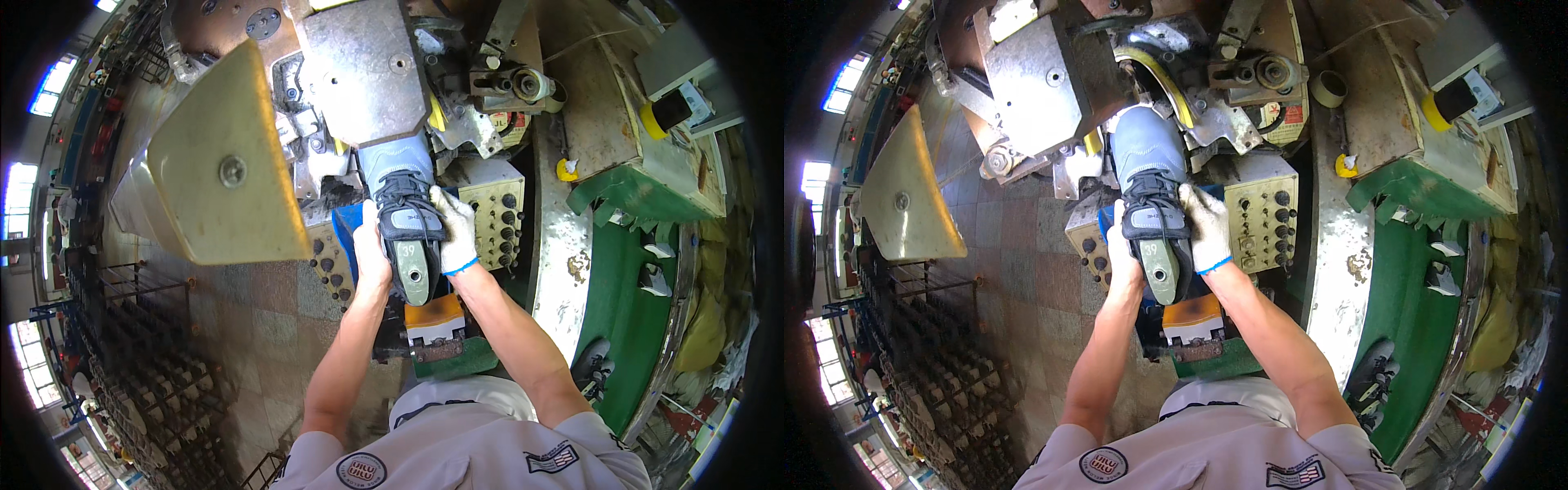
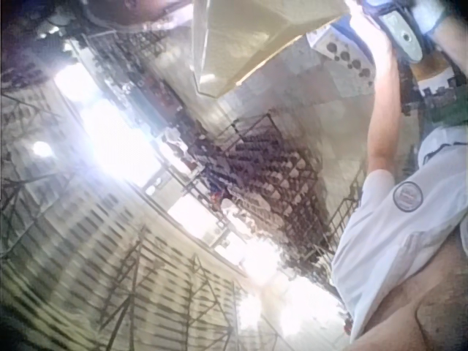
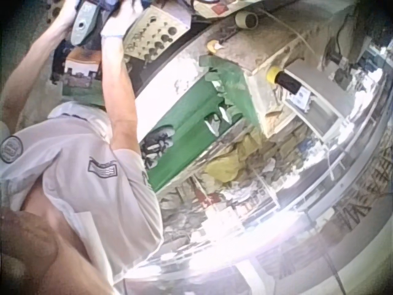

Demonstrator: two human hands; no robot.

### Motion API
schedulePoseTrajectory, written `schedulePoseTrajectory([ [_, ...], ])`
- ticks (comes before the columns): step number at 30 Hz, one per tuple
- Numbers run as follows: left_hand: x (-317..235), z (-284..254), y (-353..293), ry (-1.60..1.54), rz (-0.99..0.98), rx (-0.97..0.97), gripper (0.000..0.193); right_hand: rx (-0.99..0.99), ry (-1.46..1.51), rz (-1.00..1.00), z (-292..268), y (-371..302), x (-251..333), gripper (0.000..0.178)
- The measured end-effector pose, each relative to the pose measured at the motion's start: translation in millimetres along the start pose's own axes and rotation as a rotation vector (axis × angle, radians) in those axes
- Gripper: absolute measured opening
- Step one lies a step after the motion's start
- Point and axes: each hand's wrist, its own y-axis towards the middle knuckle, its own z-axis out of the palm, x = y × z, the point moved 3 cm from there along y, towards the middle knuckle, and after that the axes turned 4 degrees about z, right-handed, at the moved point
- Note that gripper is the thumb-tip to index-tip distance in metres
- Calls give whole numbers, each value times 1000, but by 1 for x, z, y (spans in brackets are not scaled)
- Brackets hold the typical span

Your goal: The person picks up shoe uppers on lasts from a conveyor belt, positions them onto a machine to shape the footwear components, and then places the processed items back onto the belt.

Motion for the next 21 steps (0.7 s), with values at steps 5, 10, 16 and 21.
schedulePoseTrajectory([
  [5,7,-5,6,138,109,40,56,-61,-76,-72,3,3,3,26],
  [10,15,-4,-1,-2,117,-29,55,-94,-187,-91,1,-5,1,22],
  [16,26,-54,-19,317,133,-76,52,-11,-138,-34,-19,-27,39,33],
  [21,131,-147,-108,816,-58,-416,56,-34,-90,-175,-140,-96,79,53],
])
